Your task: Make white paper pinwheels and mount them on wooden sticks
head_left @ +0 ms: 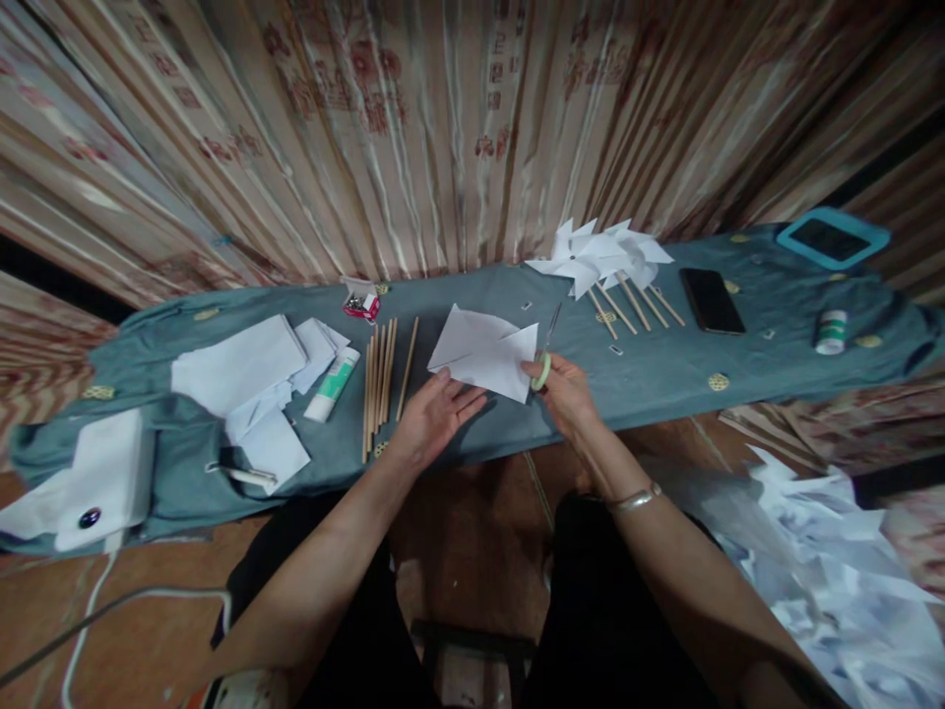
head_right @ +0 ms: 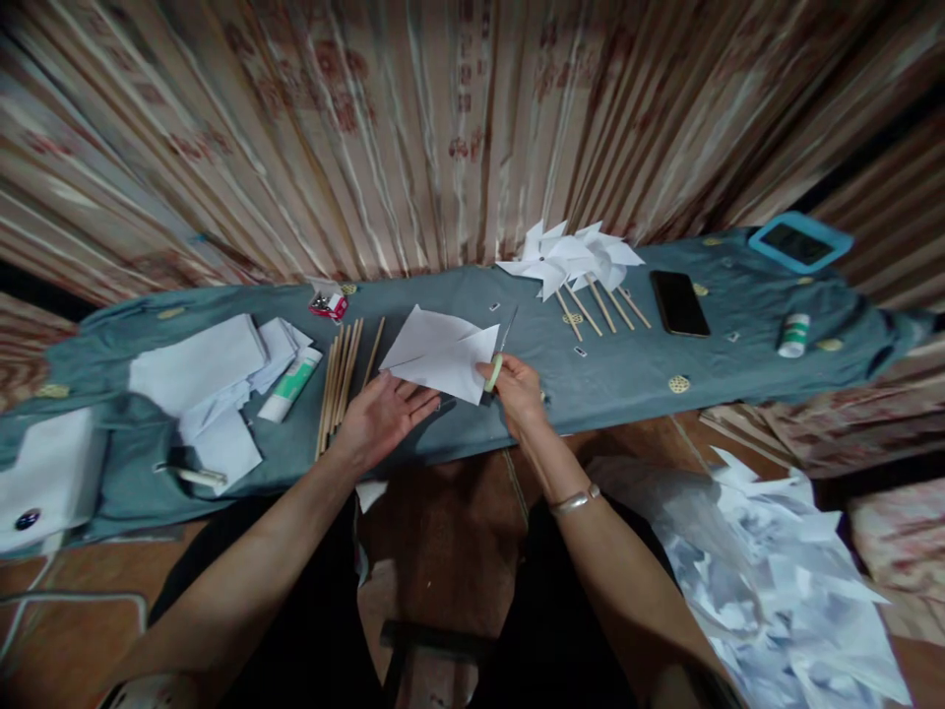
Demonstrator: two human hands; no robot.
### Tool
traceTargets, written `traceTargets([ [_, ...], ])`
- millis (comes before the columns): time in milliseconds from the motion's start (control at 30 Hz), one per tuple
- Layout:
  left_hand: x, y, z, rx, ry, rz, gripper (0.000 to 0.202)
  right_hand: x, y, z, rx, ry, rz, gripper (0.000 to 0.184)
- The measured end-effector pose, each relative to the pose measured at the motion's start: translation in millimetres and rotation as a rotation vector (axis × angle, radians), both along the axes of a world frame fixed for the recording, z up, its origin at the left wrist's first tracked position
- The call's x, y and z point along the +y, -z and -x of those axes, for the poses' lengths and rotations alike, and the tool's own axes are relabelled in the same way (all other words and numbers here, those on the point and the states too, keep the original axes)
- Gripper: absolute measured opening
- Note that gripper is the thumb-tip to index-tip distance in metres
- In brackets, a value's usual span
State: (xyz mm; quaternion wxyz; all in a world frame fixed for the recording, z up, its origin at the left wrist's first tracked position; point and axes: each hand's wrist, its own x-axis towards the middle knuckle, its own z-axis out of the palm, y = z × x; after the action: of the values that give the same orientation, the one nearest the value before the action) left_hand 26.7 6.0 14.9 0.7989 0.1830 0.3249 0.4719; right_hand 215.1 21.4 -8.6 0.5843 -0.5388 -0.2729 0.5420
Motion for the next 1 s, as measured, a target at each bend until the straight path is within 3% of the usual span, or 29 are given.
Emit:
traceTargets([
  [133, 2.0, 6.8, -7.3, 0.028, -0.034, 0.061, 0.021, -3.7, 2.6, 11.6, 0.003, -0.037, 0.005, 0.038],
  [333, 9.7, 6.6, -11.5, 0.104, -0.192, 0.176, 0.023, -12.1, -1.5, 20.1, -0.019, -0.167, 0.041, 0.044],
  [533, 13.8, 2.3, -4.2, 0.102, -0.265, 0.094, 0.027, -27.5, -13.4, 14.5, -0.164, -0.238, 0.011, 0.050],
  [600, 13.2, 4.0, -2.9, 0.096, -0.272, 0.069, 0.028, -34.7, -17.1, 12.5, -0.198, -0.308, 0.008, 0.049],
  [767, 9.5, 11.4, -2.2, 0.135, -0.237, 0.039, 0.027, -49.3, -18.1, 12.5, -0.184, -0.677, 0.114, 0.043],
  [1000, 20.7, 6.6, 14.8, 0.118, -0.254, -0.031, 0.029, -55.6, -16.2, 5.2, -0.064, -0.780, 0.109, 0.050],
])
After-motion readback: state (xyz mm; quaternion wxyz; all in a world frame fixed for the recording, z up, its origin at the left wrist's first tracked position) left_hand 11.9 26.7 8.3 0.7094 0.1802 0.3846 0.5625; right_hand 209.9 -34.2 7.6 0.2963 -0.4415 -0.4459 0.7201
